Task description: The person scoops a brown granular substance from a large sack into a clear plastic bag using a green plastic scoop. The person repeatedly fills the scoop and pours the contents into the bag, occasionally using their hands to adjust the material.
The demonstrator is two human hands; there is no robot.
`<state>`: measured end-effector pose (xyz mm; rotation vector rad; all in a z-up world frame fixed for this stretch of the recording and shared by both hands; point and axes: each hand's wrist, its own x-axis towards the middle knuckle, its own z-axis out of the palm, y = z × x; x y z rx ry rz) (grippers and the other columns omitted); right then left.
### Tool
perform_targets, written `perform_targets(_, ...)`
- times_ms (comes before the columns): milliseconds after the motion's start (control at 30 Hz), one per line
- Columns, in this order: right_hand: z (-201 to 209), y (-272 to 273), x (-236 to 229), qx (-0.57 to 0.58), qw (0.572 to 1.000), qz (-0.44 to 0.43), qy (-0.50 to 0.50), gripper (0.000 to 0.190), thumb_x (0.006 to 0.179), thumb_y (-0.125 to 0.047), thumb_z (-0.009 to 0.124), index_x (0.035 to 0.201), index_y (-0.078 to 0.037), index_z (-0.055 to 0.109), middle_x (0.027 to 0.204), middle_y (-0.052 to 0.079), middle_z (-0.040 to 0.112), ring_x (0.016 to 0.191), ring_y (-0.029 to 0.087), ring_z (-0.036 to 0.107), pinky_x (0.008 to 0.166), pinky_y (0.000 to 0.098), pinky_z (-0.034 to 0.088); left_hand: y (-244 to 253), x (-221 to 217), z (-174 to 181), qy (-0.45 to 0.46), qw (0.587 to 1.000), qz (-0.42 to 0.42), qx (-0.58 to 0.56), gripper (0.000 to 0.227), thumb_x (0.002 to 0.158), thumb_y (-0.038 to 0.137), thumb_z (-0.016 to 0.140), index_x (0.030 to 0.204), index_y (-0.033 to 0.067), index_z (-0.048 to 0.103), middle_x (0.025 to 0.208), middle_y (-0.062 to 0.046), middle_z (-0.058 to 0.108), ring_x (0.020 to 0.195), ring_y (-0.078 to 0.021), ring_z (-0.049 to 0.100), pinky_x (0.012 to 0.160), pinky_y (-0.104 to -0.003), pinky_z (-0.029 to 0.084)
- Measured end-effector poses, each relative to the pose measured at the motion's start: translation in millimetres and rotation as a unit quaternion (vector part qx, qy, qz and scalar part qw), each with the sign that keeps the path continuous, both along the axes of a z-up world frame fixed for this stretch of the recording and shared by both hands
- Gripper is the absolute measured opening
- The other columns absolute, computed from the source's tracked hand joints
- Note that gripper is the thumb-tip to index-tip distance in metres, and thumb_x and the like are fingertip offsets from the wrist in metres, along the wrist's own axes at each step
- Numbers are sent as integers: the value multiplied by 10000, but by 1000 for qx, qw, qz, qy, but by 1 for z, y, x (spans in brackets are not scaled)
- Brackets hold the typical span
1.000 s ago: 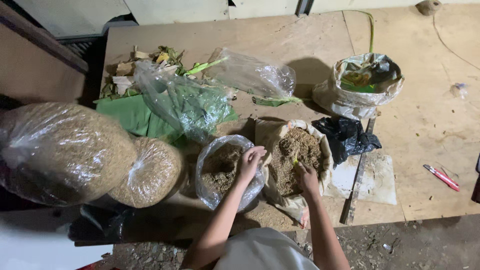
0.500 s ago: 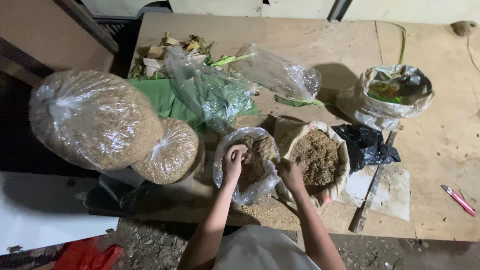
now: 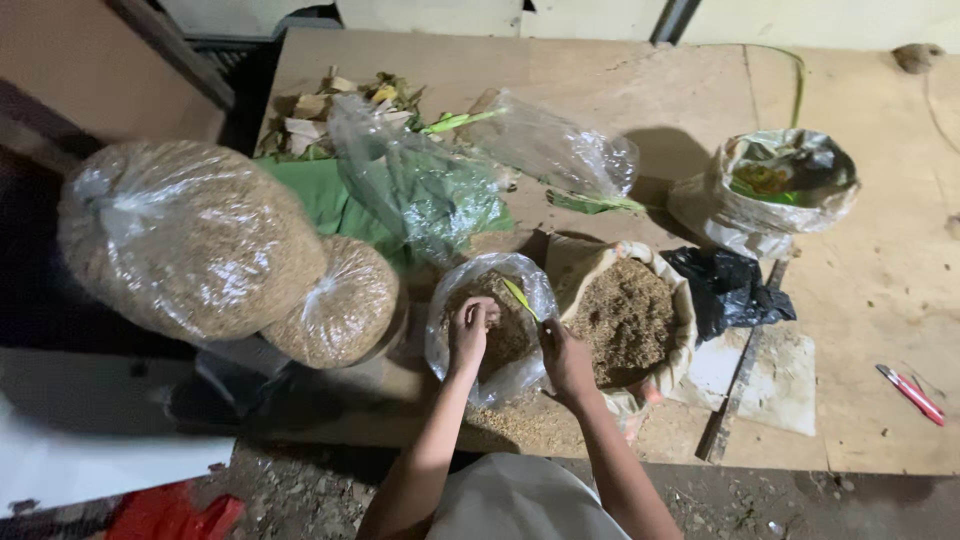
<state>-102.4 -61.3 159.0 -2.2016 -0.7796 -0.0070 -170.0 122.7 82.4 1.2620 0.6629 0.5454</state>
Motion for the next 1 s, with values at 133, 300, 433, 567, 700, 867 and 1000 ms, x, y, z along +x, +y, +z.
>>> perform_targets(133,-19,-30,16,38,995,-51,79,185,980,-149,607,1124,-50,665,926,245,724,798,445,704,676,508,542,-23,26,-3,-7,999,-42,25,199,1056,173,543,1056,56,704,968,-61,735,821,-127,643,747,-282,527)
perform_targets(300,-65,-71,46,17,981,-162,108,224,1003,-203,602,1147,-43,665,897,271,697,788,477,677,653,537,521,-59,64,-27,-86,988,-110,72,196,1072,127,530,1058,22,695,979,-67,722,914,-152,666,876,-292,546)
perform_targets(433,-100,-105,59,-35,970,-212,113,224,1012,-226,586,1136,-49,649,855,271,707,798,477,679,665,564,509,-90,84,-46,-36,982,-158,101,159,1045,100,549,1048,20,686,1034,-72,726,961,-183,673,917,-323,537)
perform_targets(567,-129,-133,70,-75,958,-245,126,255,1013,-246,552,1168,-58,628,816,281,700,776,490,676,677,576,517,-117,98,-58,-14,975,-177,133,157,989,57,562,1058,25,700,1075,-89,747,1043,-195,697,968,-330,531)
perform_targets(700,-148,-150,84,-136,946,-252,151,272,1098,-293,495,1184,-86,649,866,267,712,825,479,683,722,580,520,-131,108,-58,21,968,-200,148,166,981,60,560,1070,44,698,1104,-92,736,1064,-208,682,981,-335,522)
perform_targets(867,-155,-152,106,-133,958,-247,60,426,996,-227,491,1411,-174,570,911,260,716,794,445,701,684,539,551,-128,110,-52,60,932,-164,318,160,914,74,628,1038,39,723,1109,-143,711,1085,-279,649,965,-394,502)
perform_targets(1000,-156,-136,135,-243,936,-241,78,514,924,-138,488,1431,-176,566,917,265,708,784,434,710,661,534,569,-128,118,-67,159,941,-221,200,209,950,126,584,1121,73,692,1179,-86,706,1081,-232,673,968,-357,510)
